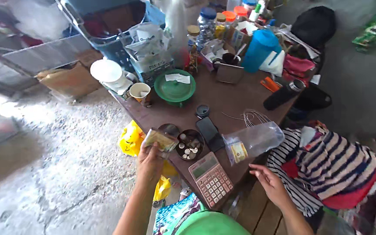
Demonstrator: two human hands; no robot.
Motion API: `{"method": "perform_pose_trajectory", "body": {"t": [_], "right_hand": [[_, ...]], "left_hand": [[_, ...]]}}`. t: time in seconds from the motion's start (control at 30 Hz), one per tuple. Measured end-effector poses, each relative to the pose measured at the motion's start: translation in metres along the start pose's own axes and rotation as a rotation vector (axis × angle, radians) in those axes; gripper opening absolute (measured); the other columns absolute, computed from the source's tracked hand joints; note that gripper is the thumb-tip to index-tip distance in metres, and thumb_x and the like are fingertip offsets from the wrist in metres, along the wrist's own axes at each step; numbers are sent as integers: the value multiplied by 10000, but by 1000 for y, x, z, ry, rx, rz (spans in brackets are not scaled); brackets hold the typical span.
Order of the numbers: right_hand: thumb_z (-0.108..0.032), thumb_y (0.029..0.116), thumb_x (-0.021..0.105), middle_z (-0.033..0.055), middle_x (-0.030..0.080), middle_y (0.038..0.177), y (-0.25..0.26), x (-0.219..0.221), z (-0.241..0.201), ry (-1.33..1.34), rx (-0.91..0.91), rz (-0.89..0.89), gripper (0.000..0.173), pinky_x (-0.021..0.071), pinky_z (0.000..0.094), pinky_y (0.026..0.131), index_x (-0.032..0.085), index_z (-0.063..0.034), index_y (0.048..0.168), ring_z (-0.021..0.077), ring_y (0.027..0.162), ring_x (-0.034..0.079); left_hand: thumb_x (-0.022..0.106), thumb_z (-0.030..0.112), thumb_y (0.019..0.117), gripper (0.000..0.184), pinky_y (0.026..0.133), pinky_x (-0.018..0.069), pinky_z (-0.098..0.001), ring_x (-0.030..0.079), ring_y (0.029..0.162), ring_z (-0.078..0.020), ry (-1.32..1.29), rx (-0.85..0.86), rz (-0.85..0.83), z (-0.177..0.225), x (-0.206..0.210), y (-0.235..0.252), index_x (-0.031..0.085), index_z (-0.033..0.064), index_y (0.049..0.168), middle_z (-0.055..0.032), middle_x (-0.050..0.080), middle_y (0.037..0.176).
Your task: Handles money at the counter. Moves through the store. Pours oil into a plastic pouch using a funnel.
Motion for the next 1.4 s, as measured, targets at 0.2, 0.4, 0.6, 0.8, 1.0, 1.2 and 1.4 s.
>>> {"method": "perform_pose_trajectory", "body": {"t": [0.2, 0.4, 0.6, 0.8, 1.0, 1.2, 1.4], "right_hand": [[-124, 1027, 549, 126, 721, 1104, 130, 42, -113, -54, -604, -300, 250, 585, 258, 870, 728, 1, 1150, 123, 950, 704], [-40, 1013, 558, 188, 686, 986, 165, 139, -171, -350, -871, -872, 175, 590, 432, 814, 713, 24, 1065, 312, 912, 702], [69, 1032, 430, 282, 621, 1252, 145, 209, -168, -908, -657, -1455, 261, 495, 588, 977, 628, 95, 1199, 445, 1185, 612], [85, 1012, 440, 306, 645, 1185, 138, 234, -152, -1057, -759, -1458, 220, 496, 632, 934, 636, 129, 1103, 482, 1144, 623], [72, 1002, 464, 294, 657, 1179, 141, 237, -137, -981, -836, -1361, 219, 483, 637, 963, 660, 110, 1092, 478, 1149, 623], [47, 966, 539, 279, 699, 1059, 141, 240, -127, -837, -929, -1184, 171, 522, 641, 893, 705, 88, 979, 469, 1050, 674], [33, 1002, 480, 291, 686, 1124, 138, 242, -126, -984, -900, -1221, 220, 504, 656, 913, 677, 105, 1070, 483, 1094, 658]], "left_hand": [[314, 38, 1055, 252, 780, 630, -288, 734, 851, -90, -35, -10, 337, -8, -53, -83, 525, 110, 1173, 18, 745, 938], [332, 27, 1050, 339, 785, 627, -271, 742, 840, -58, -49, -20, 544, -34, -80, -178, 623, 198, 1088, 56, 776, 922], [277, 4, 1056, 345, 807, 617, -234, 734, 866, -25, -79, -5, 753, -44, -59, -228, 567, 190, 1079, 85, 768, 917], [340, 10, 1047, 341, 859, 619, -296, 742, 922, -76, -194, 75, 721, -52, -63, -247, 625, 189, 1106, 32, 778, 982], [294, -12, 1050, 363, 833, 617, -246, 737, 884, -37, -202, 100, 782, -37, -56, -258, 601, 182, 1066, 60, 775, 938], [295, 5, 1056, 354, 850, 610, -247, 732, 907, -37, -188, 117, 758, -34, -59, -265, 593, 196, 1075, 65, 773, 955], [372, 36, 1053, 325, 890, 613, -318, 740, 961, -95, -224, 129, 669, -43, -76, -271, 650, 192, 1118, 15, 777, 1021]]}}
Point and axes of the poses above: each hand's wrist, its own y-axis towards the middle knuckle, its own x-axis out of the palm, z = x × y, the point moved 6 cm from there along y, towards the middle knuckle
